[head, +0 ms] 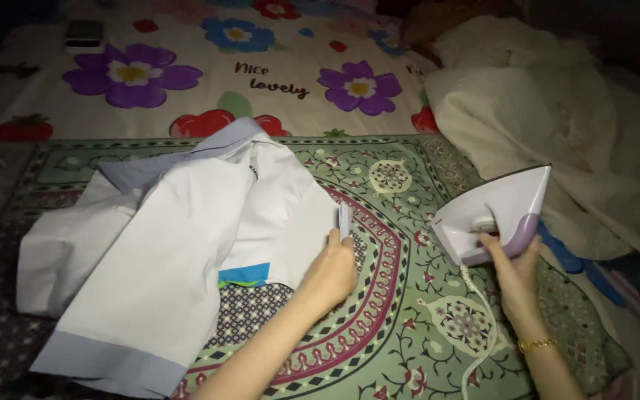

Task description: Ironing a white collared shirt on a mat placed on a bed.

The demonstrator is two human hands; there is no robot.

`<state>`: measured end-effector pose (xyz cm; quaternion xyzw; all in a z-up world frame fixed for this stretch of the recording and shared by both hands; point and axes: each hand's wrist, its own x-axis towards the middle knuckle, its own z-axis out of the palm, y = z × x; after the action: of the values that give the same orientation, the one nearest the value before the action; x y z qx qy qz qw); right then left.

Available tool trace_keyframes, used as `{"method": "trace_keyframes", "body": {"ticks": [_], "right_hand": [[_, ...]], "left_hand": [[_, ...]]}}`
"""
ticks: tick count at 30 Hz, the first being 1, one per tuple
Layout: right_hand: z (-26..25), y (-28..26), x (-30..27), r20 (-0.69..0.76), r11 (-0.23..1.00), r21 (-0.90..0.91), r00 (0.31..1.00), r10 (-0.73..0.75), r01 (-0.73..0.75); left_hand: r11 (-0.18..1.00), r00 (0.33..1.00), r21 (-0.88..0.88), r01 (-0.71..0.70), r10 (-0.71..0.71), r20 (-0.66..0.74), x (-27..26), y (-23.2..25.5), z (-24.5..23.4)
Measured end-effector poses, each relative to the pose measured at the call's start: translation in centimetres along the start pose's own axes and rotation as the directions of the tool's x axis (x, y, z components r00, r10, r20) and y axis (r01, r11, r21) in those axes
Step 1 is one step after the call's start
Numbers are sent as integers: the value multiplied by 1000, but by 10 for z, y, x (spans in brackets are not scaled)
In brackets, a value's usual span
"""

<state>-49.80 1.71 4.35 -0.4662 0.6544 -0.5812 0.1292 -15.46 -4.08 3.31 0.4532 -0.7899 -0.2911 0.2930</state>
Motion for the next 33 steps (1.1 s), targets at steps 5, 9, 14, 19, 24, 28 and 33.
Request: {"method": "trace_keyframes", "body": {"ticks": [5,9,14,19,24,28,33], "right_hand": [[3,-3,-1,-145,992,13,982,-123,126],[13,-4,2,-119,991,53,986,-119,126],[29,-26,-13,-273,971,-28,933,-235,237],[63,-75,-58,-110,720,-503,791,-602,478],[134,-122,-96,-3,799,-302,837,-547,520],[207,-158,-133,340,846,-59,808,-482,529],[289,-199,-169,552,934,185,754,-356,306]], "left_hand": [[983,977,-33,-180,175,-122,-1,11,-35],[952,940,28,-305,305,-153,-3,15,-59],[915,915,192,-353,381,-131,-17,34,-109],[897,897,281,-341,400,-190,-15,33,-127],[832,784,364,-419,534,-317,-12,59,-172],[849,778,378,-369,504,-374,-6,85,-218],[865,640,351,-358,501,-583,-7,121,-279]]}}
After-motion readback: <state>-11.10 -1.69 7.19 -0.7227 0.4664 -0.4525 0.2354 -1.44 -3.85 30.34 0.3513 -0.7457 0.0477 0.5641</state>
